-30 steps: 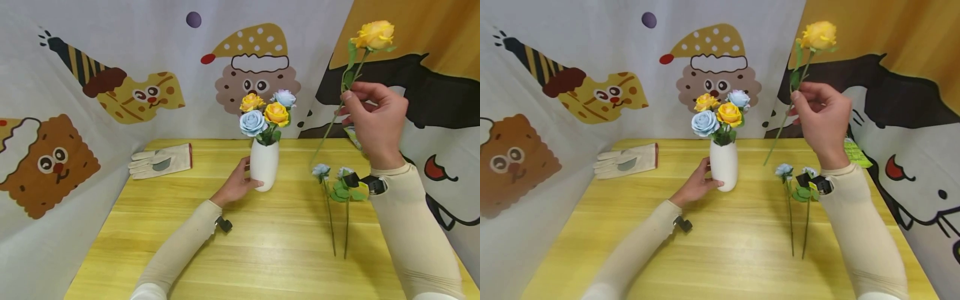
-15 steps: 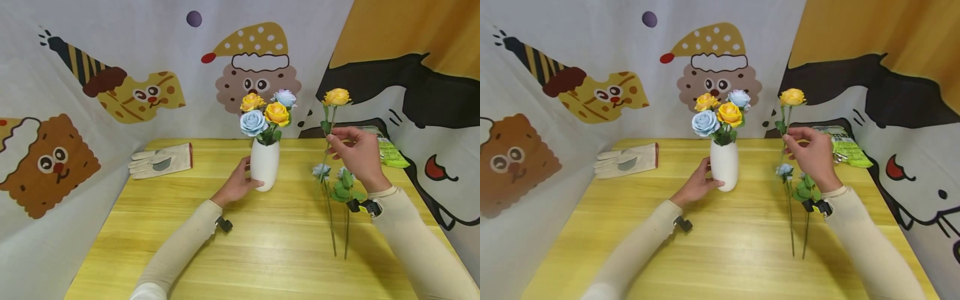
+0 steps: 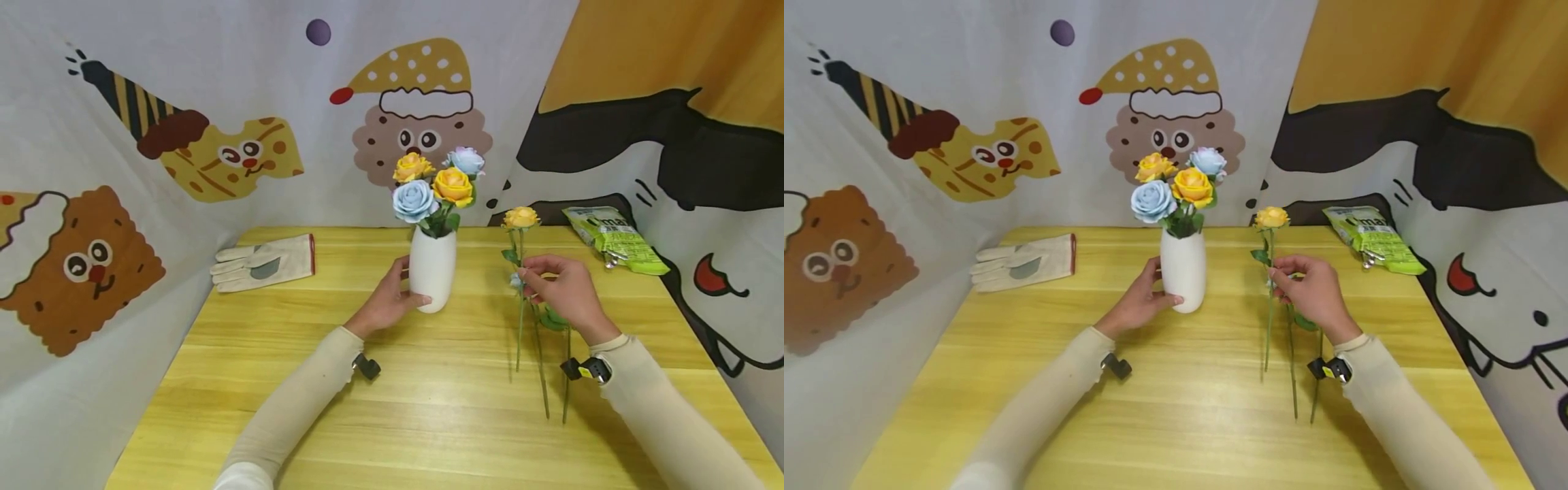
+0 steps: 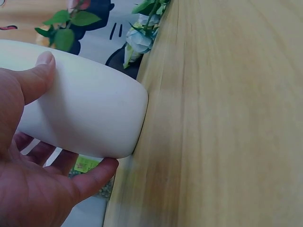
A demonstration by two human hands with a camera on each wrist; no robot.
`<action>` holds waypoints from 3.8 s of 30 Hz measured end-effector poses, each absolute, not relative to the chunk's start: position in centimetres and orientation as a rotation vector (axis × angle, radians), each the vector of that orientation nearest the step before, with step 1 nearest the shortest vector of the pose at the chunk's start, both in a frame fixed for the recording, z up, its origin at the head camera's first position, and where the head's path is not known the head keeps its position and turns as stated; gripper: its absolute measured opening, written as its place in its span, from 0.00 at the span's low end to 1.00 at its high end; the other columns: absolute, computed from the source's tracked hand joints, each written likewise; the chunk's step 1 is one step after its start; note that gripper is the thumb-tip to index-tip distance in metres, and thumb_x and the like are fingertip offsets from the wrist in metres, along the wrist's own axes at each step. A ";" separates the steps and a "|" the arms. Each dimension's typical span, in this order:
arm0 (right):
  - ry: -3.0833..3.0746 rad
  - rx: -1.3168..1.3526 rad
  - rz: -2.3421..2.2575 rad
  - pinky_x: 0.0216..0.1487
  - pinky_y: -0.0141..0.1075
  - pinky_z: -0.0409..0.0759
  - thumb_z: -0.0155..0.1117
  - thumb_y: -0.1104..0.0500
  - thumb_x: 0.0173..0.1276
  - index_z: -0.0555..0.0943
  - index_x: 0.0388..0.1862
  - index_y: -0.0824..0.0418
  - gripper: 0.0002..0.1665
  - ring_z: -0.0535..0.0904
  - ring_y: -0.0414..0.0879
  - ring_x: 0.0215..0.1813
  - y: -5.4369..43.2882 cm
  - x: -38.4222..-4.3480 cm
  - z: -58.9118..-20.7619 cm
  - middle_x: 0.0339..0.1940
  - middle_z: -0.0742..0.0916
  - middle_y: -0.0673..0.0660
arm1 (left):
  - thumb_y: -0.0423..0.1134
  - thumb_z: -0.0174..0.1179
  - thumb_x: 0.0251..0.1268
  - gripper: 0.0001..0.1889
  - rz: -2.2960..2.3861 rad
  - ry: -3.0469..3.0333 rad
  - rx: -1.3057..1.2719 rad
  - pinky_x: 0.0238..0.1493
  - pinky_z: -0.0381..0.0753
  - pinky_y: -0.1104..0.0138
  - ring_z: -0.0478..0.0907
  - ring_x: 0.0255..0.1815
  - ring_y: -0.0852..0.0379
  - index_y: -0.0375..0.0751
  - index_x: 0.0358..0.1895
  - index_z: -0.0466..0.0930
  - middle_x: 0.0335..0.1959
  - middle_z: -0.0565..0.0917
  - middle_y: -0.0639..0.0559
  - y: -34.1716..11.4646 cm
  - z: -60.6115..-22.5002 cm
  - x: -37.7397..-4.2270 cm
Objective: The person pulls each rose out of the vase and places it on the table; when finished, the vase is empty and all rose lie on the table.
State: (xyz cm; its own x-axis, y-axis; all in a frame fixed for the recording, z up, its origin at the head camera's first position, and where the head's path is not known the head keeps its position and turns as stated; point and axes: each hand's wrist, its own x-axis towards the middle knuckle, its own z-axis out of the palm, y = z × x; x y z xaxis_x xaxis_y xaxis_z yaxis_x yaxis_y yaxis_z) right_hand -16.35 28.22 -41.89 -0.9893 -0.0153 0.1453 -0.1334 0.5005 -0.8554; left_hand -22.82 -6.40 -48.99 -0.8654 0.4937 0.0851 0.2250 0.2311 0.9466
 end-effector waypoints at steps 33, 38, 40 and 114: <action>-3.009 0.048 1.567 0.31 0.40 0.92 0.67 0.63 0.76 0.83 0.56 0.74 0.17 0.90 0.49 0.30 28.1 -15.4 -48.0 0.38 0.90 0.63 | 0.44 0.73 0.70 0.48 1.669 2.281 0.676 0.72 0.81 0.50 0.67 0.79 0.41 0.45 0.84 0.50 0.80 0.65 0.42 -6.4 -49.0 -22.8; -3.005 0.060 1.563 0.30 0.41 0.92 0.69 0.63 0.75 0.83 0.55 0.74 0.16 0.90 0.50 0.29 28.1 -15.4 -48.1 0.36 0.89 0.63 | 0.44 0.73 0.70 0.47 1.673 2.280 0.682 0.72 0.81 0.50 0.67 0.79 0.42 0.45 0.83 0.51 0.79 0.65 0.42 -6.3 -49.0 -22.8; -3.008 0.058 1.558 0.31 0.41 0.92 0.69 0.62 0.75 0.83 0.55 0.73 0.17 0.90 0.50 0.29 28.1 -15.4 -48.0 0.36 0.89 0.63 | 0.45 0.73 0.70 0.47 1.672 2.275 0.673 0.73 0.80 0.49 0.66 0.79 0.42 0.46 0.83 0.51 0.79 0.65 0.42 -6.3 -49.0 -22.9; -2.155 0.321 1.293 0.23 0.28 0.69 0.74 0.56 0.71 0.92 0.44 0.61 0.09 0.73 0.46 0.24 14.0 -19.8 -34.7 0.30 0.87 0.55 | 0.43 0.72 0.70 0.46 1.694 2.247 0.666 0.71 0.81 0.51 0.67 0.79 0.43 0.47 0.83 0.51 0.80 0.65 0.43 -6.3 -49.3 -22.9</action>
State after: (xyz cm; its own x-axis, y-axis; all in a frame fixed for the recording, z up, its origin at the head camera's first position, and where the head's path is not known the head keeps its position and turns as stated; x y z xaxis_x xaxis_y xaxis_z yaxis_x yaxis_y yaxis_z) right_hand -19.81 14.01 -34.68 -0.7915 0.0956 0.6036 -0.4876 0.4966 -0.7180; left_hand -22.90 -6.34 -49.32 -0.8643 0.4977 0.0735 0.2076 0.2198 0.9532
